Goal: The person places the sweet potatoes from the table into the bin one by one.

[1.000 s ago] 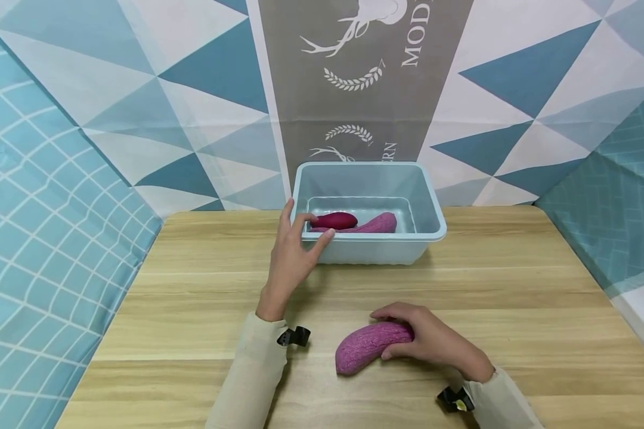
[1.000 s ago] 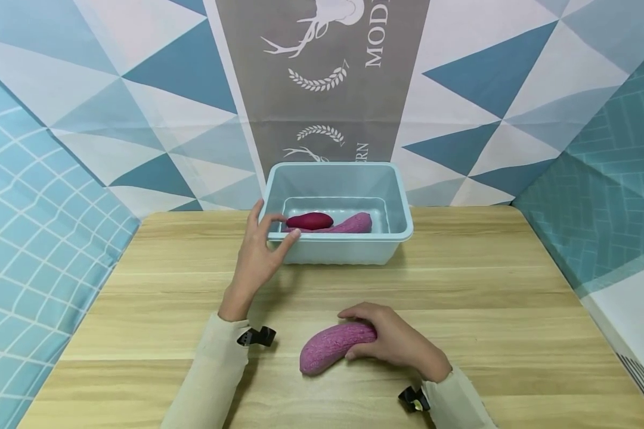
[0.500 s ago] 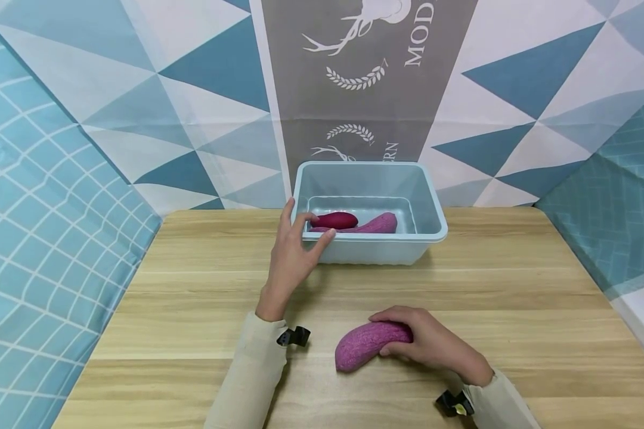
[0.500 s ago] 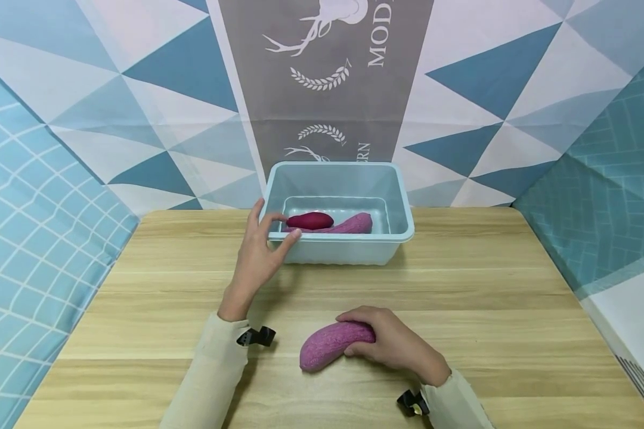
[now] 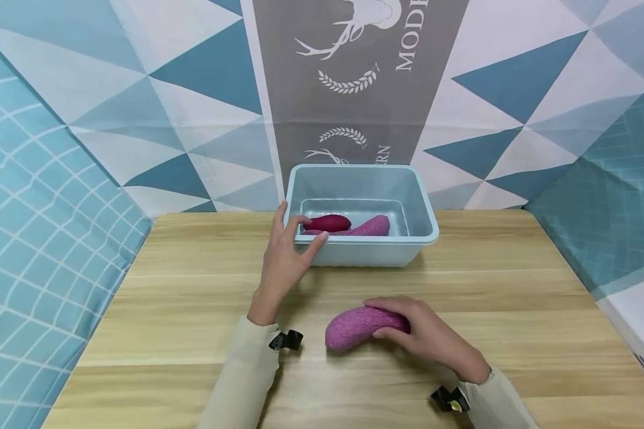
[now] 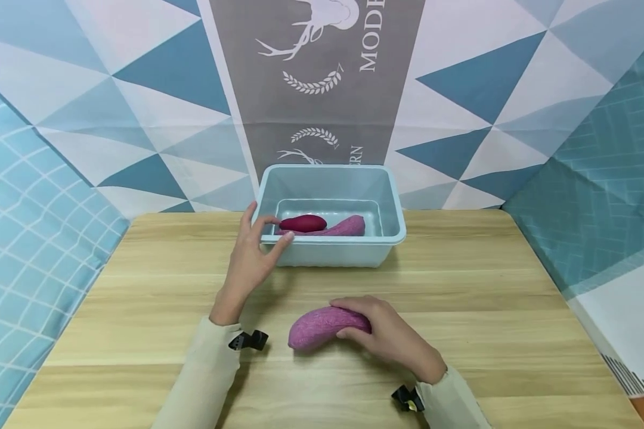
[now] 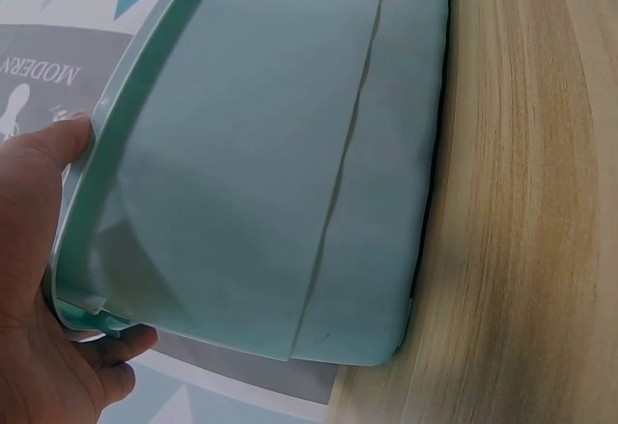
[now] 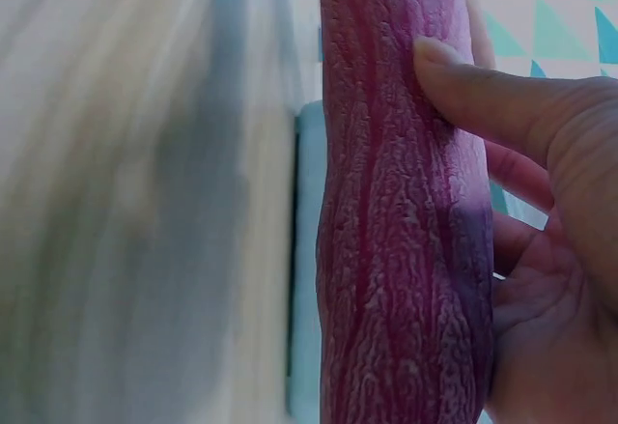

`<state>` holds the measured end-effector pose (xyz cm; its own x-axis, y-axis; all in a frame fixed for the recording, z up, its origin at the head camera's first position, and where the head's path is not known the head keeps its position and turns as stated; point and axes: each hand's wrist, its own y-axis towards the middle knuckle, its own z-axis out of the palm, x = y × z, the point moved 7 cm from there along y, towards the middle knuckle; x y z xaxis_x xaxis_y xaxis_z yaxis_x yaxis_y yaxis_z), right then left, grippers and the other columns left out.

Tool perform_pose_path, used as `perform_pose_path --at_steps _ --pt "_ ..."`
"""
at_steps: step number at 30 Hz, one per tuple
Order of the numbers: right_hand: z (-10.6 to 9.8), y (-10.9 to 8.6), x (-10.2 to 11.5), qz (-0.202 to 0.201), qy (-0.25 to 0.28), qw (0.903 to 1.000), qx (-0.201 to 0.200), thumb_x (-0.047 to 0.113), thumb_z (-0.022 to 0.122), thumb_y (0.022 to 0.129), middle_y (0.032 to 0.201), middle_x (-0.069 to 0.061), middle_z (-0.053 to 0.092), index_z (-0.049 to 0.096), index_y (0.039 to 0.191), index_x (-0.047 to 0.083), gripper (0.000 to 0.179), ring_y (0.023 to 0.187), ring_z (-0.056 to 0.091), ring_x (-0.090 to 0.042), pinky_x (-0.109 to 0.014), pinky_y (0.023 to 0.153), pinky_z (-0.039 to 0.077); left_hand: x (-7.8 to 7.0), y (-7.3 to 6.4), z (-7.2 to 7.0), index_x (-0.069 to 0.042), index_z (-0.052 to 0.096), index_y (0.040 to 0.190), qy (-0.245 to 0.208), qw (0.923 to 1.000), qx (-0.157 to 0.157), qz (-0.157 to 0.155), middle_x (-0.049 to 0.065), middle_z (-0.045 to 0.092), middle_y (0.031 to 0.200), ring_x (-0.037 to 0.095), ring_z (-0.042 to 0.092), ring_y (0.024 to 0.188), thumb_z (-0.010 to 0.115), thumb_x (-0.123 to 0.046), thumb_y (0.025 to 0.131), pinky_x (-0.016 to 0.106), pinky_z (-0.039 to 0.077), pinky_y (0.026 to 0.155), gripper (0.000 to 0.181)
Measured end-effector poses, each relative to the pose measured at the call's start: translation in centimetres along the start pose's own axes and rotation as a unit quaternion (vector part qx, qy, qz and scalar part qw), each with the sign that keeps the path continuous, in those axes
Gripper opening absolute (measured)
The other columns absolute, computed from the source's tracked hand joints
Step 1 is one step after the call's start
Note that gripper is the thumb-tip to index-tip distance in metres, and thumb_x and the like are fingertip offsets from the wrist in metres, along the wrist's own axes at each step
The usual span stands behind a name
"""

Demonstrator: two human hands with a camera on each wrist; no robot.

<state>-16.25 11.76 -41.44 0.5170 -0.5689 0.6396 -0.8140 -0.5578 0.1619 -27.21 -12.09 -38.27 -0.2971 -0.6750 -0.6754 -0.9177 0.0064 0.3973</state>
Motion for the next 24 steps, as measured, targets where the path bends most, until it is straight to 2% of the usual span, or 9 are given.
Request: perform_pose_path --at_steps 8,12,19,24 --pt "-1.9 0.8 0.9 -0.018 -0.027 0.9990 -0.029 0.025 0.076 0.090 0.132 0.006 0.068 0.063 0.136 0.022 0.048 0.122 0.065 -0.015 -0.039 0.101 0.054 -0.1 0.1 0.0 -0.023 0.058 0.119 -0.009 0.9999 0.002 0.004 0.009 0.018 0.170 0.037 0.034 0.151 0.063 -0.061 0.092 0.058 0.055 0.089 0.047" --pt "-2.8 1.2 1.3 -0.031 -0.034 0.9981 -0.039 0.024 0.076 0.090 0.130 0.007 0.068 0.063 0.136 0.021 0.048 0.119 0.066 -0.013 -0.037 0.100 0.054 -0.3 0.1 0.1 -0.022 0.058 0.118 -0.013 0.9998 -0.004 0.011 0.012 0.020 0.169 0.040 0.036 0.149 0.064 -0.058 0.092 0.058 0.055 0.087 0.045" --pt "-4.0 2.3 2.5 -0.048 -0.017 0.9973 -0.053 0.022 0.075 0.091 0.133 0.006 0.067 0.060 0.139 0.022 0.050 0.122 0.064 -0.011 -0.028 0.101 0.053 0.0 0.0 0.0 -0.023 0.058 0.118 -0.002 1.0000 0.001 0.004 0.011 0.019 0.169 0.040 0.037 0.149 0.063 -0.060 0.092 0.057 0.056 0.085 0.046" --pt "-4.7 3.1 3.4 -0.059 -0.019 0.9964 -0.058 0.019 0.075 0.091 0.135 0.005 0.066 0.058 0.141 0.022 0.053 0.120 0.064 -0.011 -0.030 0.099 0.055 0.0 0.0 -0.2 -0.023 0.058 0.119 0.001 1.0000 0.002 0.002 0.011 0.019 0.169 0.039 0.036 0.150 0.062 -0.061 0.092 0.058 0.056 0.088 0.046"
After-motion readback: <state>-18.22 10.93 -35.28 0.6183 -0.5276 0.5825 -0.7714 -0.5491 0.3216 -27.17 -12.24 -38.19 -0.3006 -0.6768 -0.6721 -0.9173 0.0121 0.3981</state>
